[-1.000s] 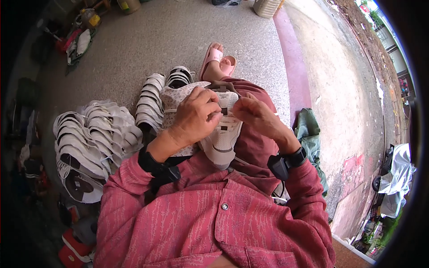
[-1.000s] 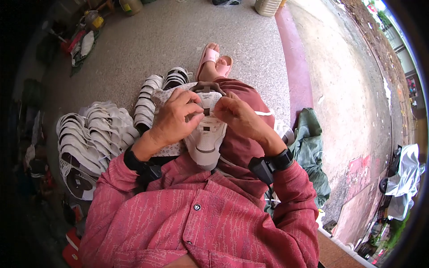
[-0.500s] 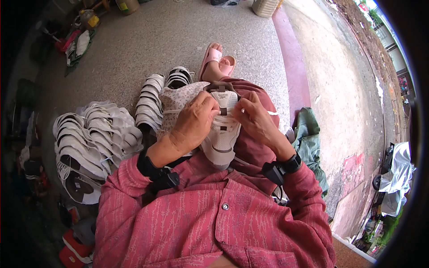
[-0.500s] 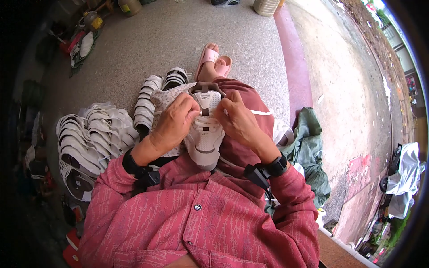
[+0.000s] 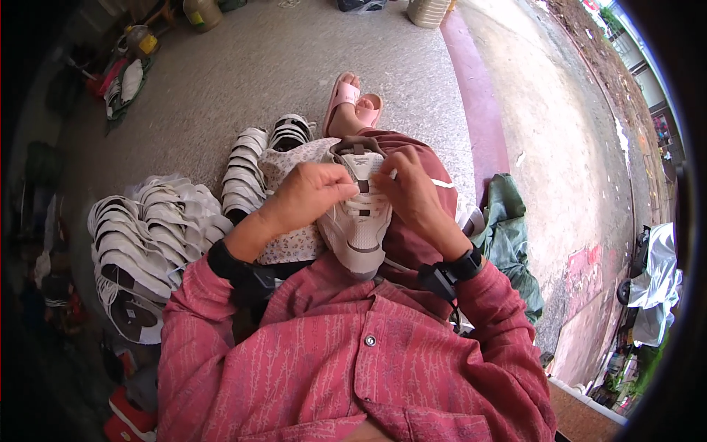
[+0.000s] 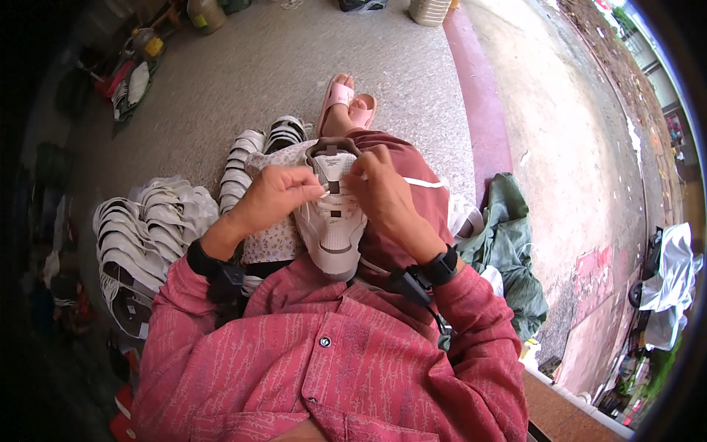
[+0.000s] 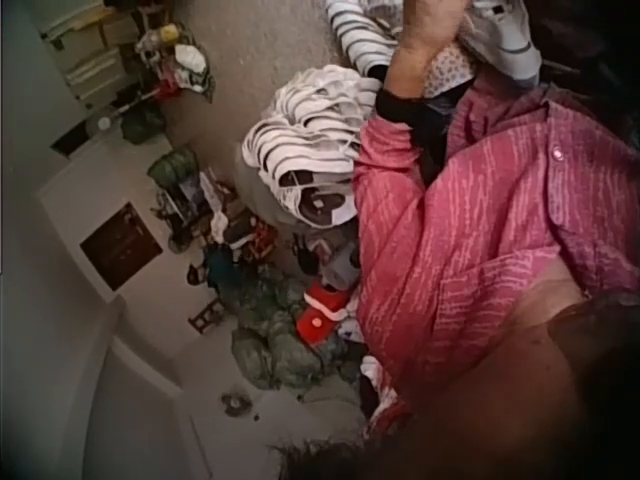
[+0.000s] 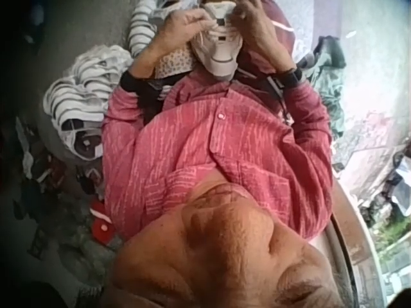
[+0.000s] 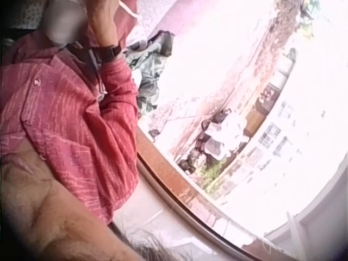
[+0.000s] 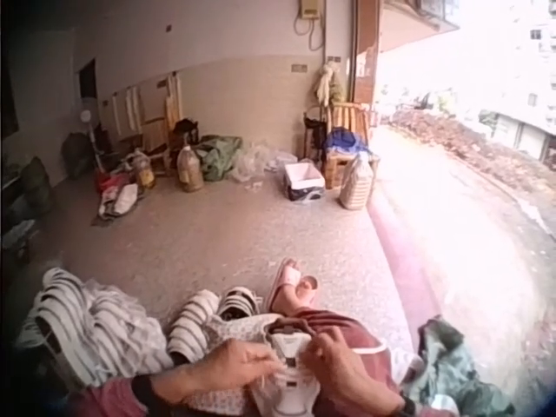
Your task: Lacing up new shoes in a manufacturing environment.
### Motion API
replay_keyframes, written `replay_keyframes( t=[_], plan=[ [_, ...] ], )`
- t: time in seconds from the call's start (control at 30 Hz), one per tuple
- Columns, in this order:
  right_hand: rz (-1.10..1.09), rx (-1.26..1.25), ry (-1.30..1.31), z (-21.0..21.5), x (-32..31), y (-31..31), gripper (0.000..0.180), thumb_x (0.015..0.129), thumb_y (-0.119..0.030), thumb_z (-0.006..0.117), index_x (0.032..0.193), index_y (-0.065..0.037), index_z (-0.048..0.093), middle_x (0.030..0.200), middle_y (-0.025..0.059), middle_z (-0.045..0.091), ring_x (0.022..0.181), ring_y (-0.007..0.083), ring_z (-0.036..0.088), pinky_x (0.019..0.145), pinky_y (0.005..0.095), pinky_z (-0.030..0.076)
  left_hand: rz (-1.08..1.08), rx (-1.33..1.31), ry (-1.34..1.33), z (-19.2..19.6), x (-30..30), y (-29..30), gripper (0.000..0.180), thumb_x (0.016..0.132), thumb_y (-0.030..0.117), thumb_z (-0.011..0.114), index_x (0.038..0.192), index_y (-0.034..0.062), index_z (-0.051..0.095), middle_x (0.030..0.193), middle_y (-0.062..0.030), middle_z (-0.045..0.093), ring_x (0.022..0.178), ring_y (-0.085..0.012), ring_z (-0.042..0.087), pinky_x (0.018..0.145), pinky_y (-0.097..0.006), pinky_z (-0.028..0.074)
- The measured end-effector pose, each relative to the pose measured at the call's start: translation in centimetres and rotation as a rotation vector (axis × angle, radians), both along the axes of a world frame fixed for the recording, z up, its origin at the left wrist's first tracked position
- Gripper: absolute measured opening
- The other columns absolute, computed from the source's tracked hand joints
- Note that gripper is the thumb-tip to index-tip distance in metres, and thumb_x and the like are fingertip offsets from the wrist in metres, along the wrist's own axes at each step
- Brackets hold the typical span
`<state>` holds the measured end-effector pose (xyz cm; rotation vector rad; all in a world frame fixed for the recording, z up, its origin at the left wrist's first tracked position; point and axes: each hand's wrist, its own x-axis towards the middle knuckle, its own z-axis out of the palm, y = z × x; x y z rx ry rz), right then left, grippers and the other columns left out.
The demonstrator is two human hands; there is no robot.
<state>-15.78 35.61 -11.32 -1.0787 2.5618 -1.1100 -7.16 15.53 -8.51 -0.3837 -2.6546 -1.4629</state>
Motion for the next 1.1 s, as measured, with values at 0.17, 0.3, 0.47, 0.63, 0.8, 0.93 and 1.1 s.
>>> replay_keyframes(
  t=[0.17,0.3,0.47,0.63,0.8,0.93,1.1],
  plan=[
    [-0.167,-0.272,-0.326,-0.5,0.3,4.0,0.017,0.094,-0.021,0.059,0.097,-0.004,0.058,0.096,0.0083,0.06,0.065,0.0175,0.058,0.056,0.0254,0.047,0.025,1.192,-0.921,-3.1,0.6,-4.0,0.022,0.098,0.025,0.056,0.093,0.0046,0.062,0.055,0.0081,0.034,0.042,-0.0016,0.026,0.038,-0.02,0.02],
    [-0.156,-0.413,-1.177,-0.1,1.2,4.9,0.023,0.099,-0.026,0.055,0.103,-0.004,0.059,0.09,0.0062,0.065,0.056,0.0113,0.057,0.046,0.0229,0.045,0.04,1.673,-0.69,-4.2,2.7,-7.1,0.024,0.103,0.022,0.045,0.104,0.0032,0.059,0.056,0.006,0.027,0.042,-0.0061,0.024,0.039,-0.023,0.022],
    [-0.175,-1.018,-1.57,-1.5,0.7,3.4,0.021,0.099,-0.024,0.054,0.1,-0.003,0.056,0.084,0.0036,0.062,0.063,0.0117,0.056,0.055,0.0263,0.047,0.162,1.634,-0.425,-4.4,7.0,-11.4,0.025,0.103,0.02,0.043,0.112,0.001,0.058,0.059,0.0043,0.028,0.044,-0.0061,0.024,0.041,-0.023,0.023],
    [-0.159,-1.123,-1.555,-3.2,0.9,3.9,0.018,0.101,-0.024,0.048,0.099,-0.007,0.054,0.077,0.0012,0.057,0.059,0.0099,0.048,0.05,0.0245,0.039,0.489,1.186,-0.358,-3.9,10.3,-13.0,0.021,0.099,0.02,0.054,0.102,0.0007,0.062,0.056,0.0078,0.031,0.043,-0.0027,0.025,0.038,-0.02,0.02],
    [-0.434,-1.144,-1.407,-3.8,1.5,6.8,0.021,0.101,-0.022,0.043,0.099,-0.006,0.055,0.076,0.0026,0.056,0.059,0.0123,0.047,0.055,0.0277,0.04,0.617,0.994,-0.391,-5.2,11.4,-13.4,0.02,0.098,0.02,0.057,0.097,0.0008,0.063,0.056,0.0094,0.035,0.043,-0.0005,0.026,0.039,-0.019,0.019],
    [-0.46,-1.303,-1.393,-4.9,0.9,9.4,0.011,0.099,-0.016,0.049,0.103,-0.007,0.054,0.078,0.0029,0.056,0.06,0.012,0.047,0.054,0.0261,0.039,0.686,0.662,-0.475,-5.0,12.0,-13.1,0.021,0.096,0.021,0.06,0.095,0.0007,0.065,0.057,0.0105,0.039,0.044,0.0024,0.023,0.04,-0.018,0.016],
    [-0.69,-1.372,-1.235,-6.7,-1.3,16.6,0.016,0.097,-0.017,0.056,0.109,-0.006,0.054,0.072,-0.001,0.05,0.057,0.0094,0.042,0.052,0.0242,0.035,0.631,0.185,-0.405,-3.6,12.9,-14.8,0.019,0.092,0.018,0.062,0.094,-0.0009,0.066,0.068,0.0028,0.053,0.059,-0.0055,0.044,0.054,-0.022,0.035]
  ],
)
